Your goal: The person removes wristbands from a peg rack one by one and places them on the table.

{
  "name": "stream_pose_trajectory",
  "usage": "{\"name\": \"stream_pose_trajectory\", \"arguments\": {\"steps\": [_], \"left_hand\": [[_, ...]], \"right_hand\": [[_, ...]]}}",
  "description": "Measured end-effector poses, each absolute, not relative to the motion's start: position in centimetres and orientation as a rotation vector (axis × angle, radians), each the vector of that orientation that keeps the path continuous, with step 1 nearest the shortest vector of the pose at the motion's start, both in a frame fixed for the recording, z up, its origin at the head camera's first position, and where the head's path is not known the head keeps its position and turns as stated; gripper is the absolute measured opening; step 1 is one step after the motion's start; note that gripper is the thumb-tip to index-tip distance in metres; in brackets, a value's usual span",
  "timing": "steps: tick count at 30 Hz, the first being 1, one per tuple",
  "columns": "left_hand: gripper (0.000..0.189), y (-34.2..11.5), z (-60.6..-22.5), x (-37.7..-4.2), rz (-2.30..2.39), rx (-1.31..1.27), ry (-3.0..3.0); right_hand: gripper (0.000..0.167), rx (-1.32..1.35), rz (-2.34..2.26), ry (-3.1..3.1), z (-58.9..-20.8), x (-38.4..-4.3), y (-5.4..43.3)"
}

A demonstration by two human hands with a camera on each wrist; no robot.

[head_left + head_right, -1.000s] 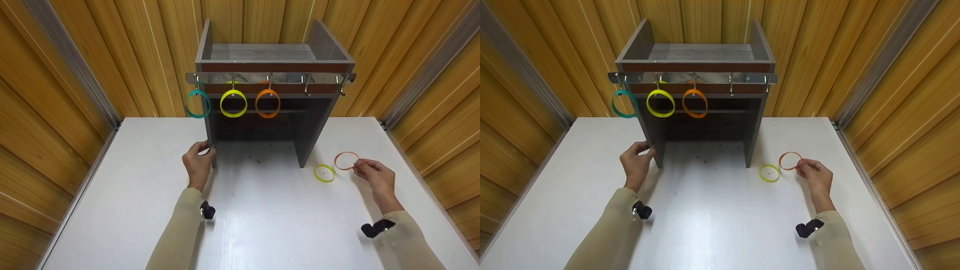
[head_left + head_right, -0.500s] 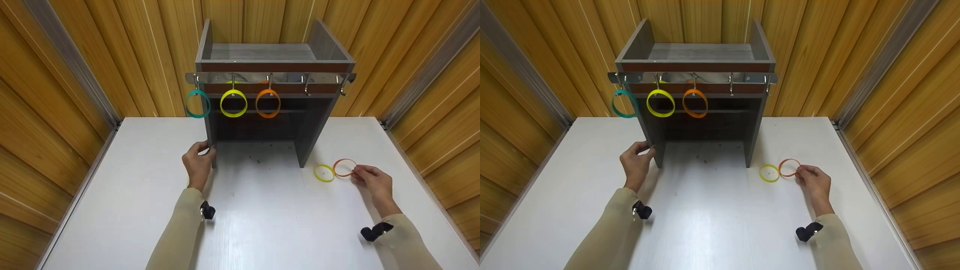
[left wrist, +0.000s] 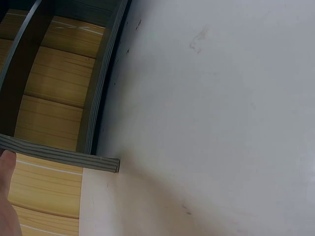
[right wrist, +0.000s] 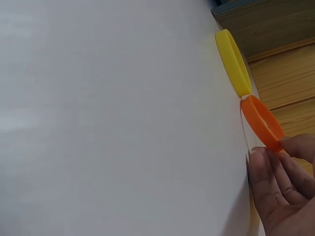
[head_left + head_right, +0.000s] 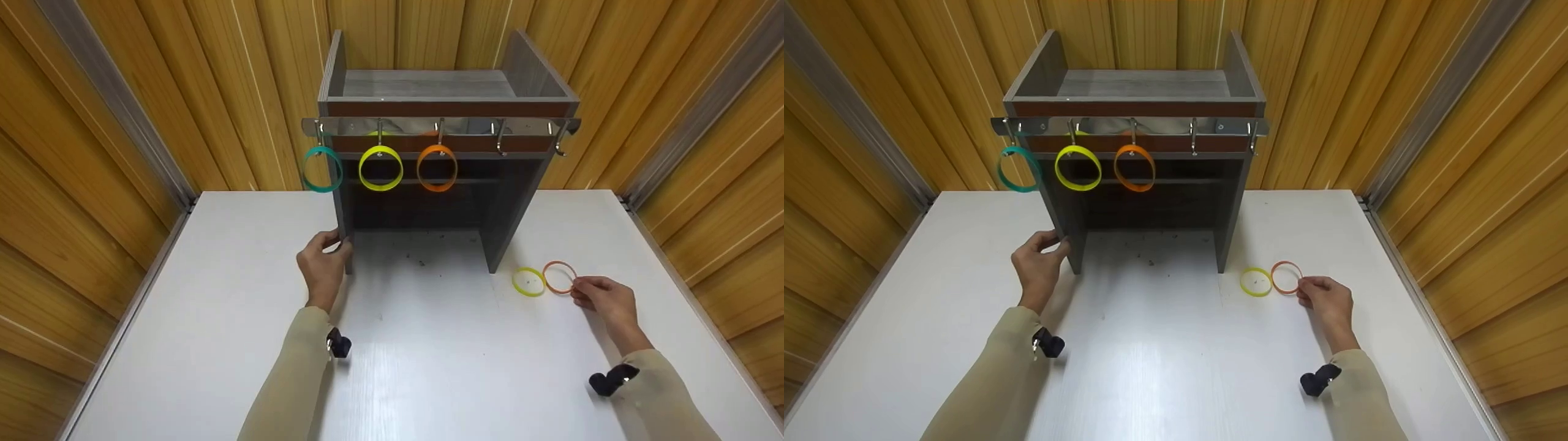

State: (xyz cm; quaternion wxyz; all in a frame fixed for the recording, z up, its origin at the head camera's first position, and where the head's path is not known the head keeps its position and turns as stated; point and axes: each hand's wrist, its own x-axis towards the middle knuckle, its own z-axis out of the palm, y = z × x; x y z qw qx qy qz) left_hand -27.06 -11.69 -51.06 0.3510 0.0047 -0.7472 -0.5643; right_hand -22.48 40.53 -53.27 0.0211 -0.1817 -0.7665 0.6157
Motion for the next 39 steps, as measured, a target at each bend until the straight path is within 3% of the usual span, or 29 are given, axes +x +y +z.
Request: {"name": "stream_pose_trajectory", "arguments": {"steps": [22,31,39], "left_hand": [[0.017,-11.7,-51.0,-27.2,-1.485,0.026,-1.924],[0.018,-11.7,-50.9,-27.2,-1.474,0.033,-1.936],[0.018,-11.7,-51.0,-27.1,-1.477,0.043,-1.950]], "right_hand": [[0.038,-0.487,1.671,-2.483,-52.8,-22.3,40.6],[0.035,-0.304,1.503,-2.484,-51.8,-22.5,39.6],[0.042,-0.237,1.533,-2.437,-49.7,-22.6,37.9]]}}
